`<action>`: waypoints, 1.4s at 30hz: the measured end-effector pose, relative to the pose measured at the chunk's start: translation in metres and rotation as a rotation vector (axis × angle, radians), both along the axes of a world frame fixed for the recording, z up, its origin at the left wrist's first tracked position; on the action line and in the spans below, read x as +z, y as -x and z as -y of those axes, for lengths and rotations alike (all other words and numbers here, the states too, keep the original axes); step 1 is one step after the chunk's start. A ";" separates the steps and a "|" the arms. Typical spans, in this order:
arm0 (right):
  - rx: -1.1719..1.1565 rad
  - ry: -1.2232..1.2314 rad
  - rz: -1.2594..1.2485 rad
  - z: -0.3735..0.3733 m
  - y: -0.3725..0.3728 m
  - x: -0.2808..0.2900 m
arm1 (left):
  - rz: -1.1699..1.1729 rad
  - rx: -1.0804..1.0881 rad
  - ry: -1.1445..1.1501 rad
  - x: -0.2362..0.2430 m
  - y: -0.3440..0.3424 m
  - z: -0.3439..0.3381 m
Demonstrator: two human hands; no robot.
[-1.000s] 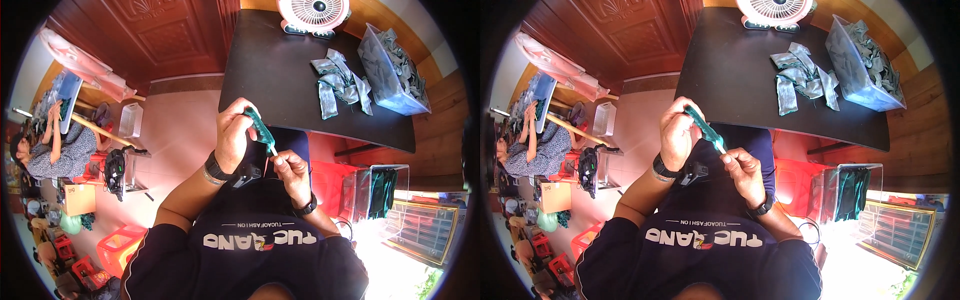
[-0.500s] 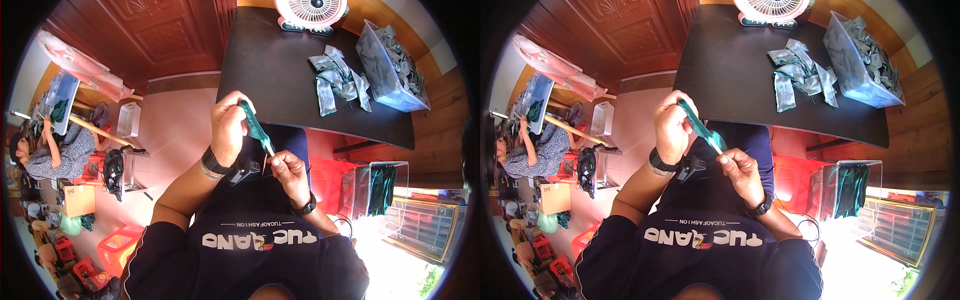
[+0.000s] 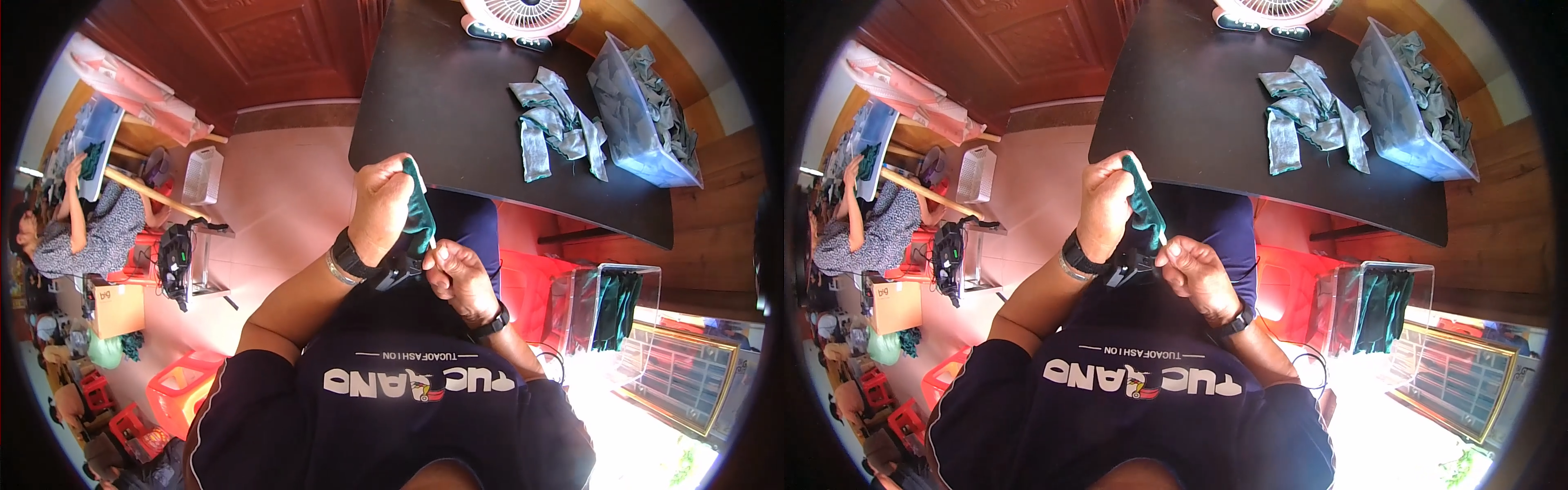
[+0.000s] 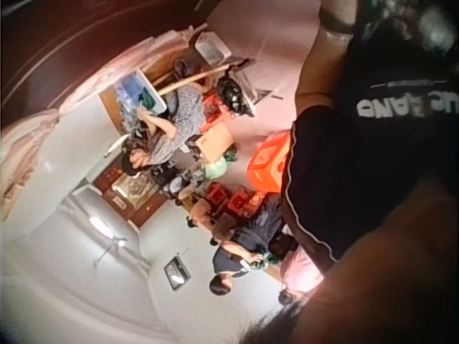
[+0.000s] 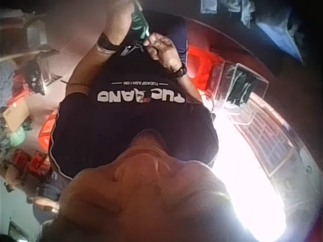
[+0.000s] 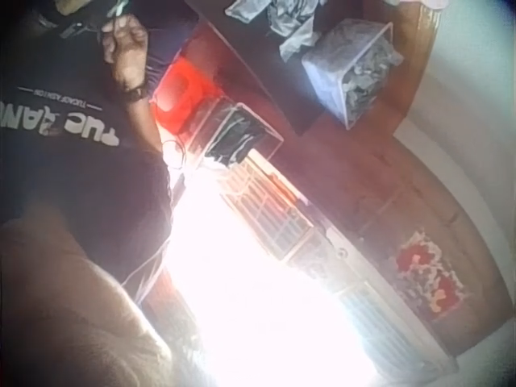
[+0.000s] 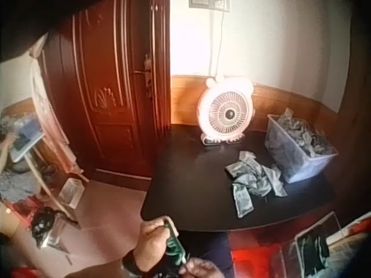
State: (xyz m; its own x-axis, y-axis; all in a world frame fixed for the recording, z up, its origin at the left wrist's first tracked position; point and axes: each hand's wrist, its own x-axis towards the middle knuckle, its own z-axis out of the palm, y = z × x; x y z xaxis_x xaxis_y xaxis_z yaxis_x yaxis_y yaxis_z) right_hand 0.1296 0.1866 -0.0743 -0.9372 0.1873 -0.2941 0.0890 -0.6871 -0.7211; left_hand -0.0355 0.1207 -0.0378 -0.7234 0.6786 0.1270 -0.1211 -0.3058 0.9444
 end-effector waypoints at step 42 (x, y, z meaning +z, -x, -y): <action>0.008 -0.061 0.077 -0.006 0.005 -0.001 | 0.081 0.017 0.029 -0.024 0.006 0.003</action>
State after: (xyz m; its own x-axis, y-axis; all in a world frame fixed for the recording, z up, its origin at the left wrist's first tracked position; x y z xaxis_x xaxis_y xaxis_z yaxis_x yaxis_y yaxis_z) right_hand 0.1245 0.1929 -0.0754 -0.9138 0.1998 -0.3537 0.1513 -0.6408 -0.7527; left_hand -0.0418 0.1177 -0.0613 -0.7423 0.6684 0.0479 -0.1922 -0.2809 0.9403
